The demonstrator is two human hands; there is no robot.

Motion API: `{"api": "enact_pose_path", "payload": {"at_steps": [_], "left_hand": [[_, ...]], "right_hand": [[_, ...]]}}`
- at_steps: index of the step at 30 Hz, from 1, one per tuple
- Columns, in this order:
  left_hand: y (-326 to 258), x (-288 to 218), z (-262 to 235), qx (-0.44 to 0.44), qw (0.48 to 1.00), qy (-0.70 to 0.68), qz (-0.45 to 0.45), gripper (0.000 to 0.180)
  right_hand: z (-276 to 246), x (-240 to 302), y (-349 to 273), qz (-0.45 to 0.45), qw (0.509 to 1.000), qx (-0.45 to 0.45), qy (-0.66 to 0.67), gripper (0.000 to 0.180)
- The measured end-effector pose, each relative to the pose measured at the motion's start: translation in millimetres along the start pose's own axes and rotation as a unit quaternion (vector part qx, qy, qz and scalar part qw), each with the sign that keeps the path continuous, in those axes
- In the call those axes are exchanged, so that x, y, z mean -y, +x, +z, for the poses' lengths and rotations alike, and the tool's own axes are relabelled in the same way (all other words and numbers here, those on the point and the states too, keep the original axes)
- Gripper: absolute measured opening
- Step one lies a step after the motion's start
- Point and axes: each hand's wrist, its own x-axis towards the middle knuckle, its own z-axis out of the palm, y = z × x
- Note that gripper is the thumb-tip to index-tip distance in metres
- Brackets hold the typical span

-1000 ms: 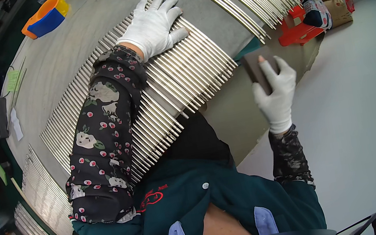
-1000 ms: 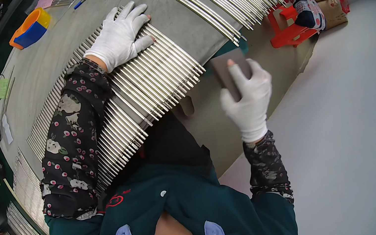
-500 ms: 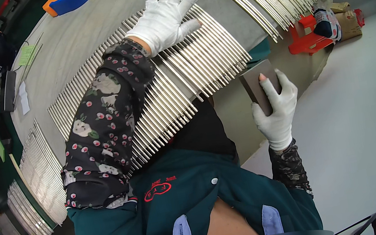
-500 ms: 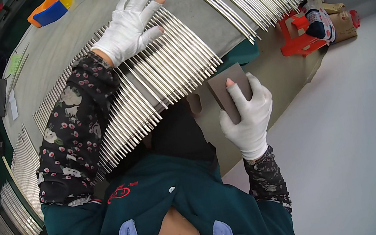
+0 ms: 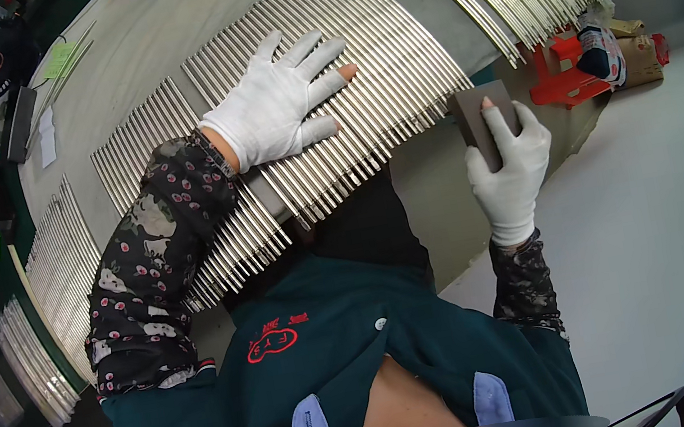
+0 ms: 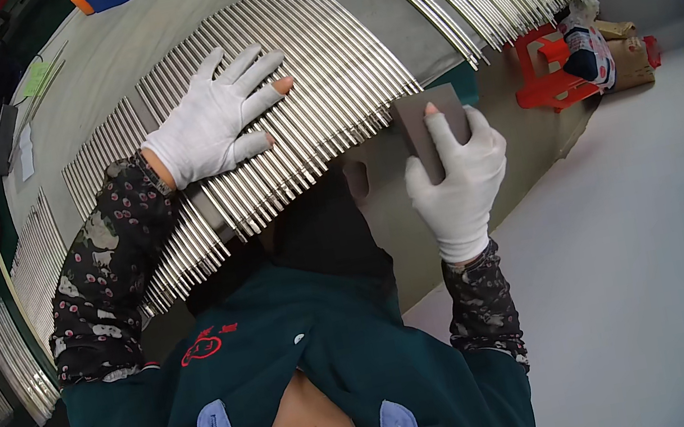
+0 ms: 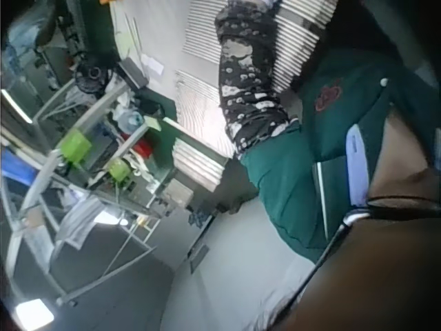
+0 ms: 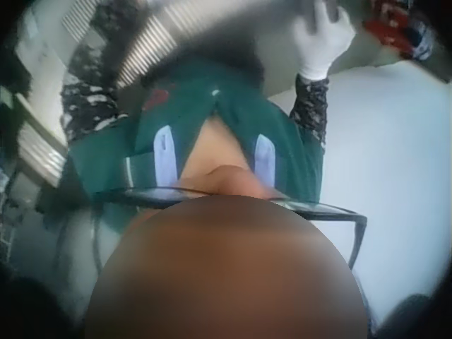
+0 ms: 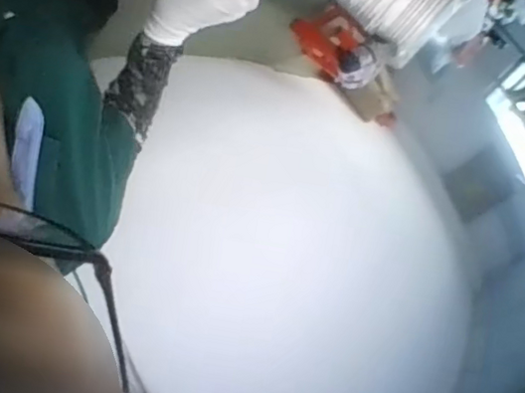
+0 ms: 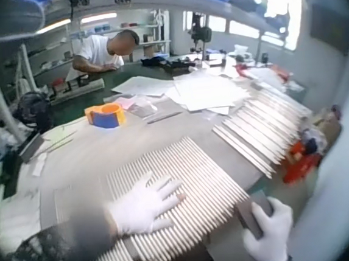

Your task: Sand several thin metal rods using a sanding block on a workbench.

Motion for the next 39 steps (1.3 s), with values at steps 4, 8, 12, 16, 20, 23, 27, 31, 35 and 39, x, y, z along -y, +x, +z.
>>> {"api": "enact_pose_path", "payload": {"at_steps": [4,8,12,16,20,23,27,31,35,39], "left_hand": [[5.8,0.7,9.7,-0.018,1.0,0.001,-0.005,0.062],[13.4,-1.9,-0.6,-0.027,1.0,0.014,-0.007,0.062],[15.5,8.6,7.1,-0.022,1.0,0.008,-0.003,0.061],[7.4,8.4,-9.2,-0.018,1.0,0.0,-0.016,0.062],[8.2,0.2,7.1,-0.036,0.999,-0.027,-0.017,0.061],[18.7,-10.4,14.9,-0.031,0.997,-0.07,-0.002,0.064],[0.9,-16.0,-3.9,-0.067,0.996,-0.054,-0.007,0.069],[-56.7,-5.6,-36.1,-0.075,0.996,-0.05,-0.004,0.07],[-126.8,7.1,-45.7,-0.004,0.994,-0.071,-0.08,0.073],[-161.9,1.2,-21.8,0.011,0.991,-0.042,-0.123,0.074]], "right_hand": [[-8.6,63.0,-11.1,-0.129,0.968,0.103,0.19,0.055],[0.0,7.7,-3.3,0.008,1.0,0.01,0.0,0.053],[-6.4,81.9,-4.4,-0.143,0.958,0.12,0.216,0.056],[5.5,45.4,-0.7,-0.049,0.998,0.016,0.04,0.054],[-7.0,39.7,-10.3,-0.051,0.995,0.031,0.084,0.062],[-5.9,51.8,-24.7,-0.08,0.992,0.025,0.097,0.065],[-5.8,46.5,-22.0,-0.076,0.988,0.036,0.127,0.064],[0.6,42.0,-17.4,-0.073,0.99,0.043,0.114,0.063],[6.2,37.4,-12.0,-0.057,0.992,0.045,0.104,0.062],[11.3,41.0,-4.2,-0.064,0.99,0.053,0.111,0.062]]}}
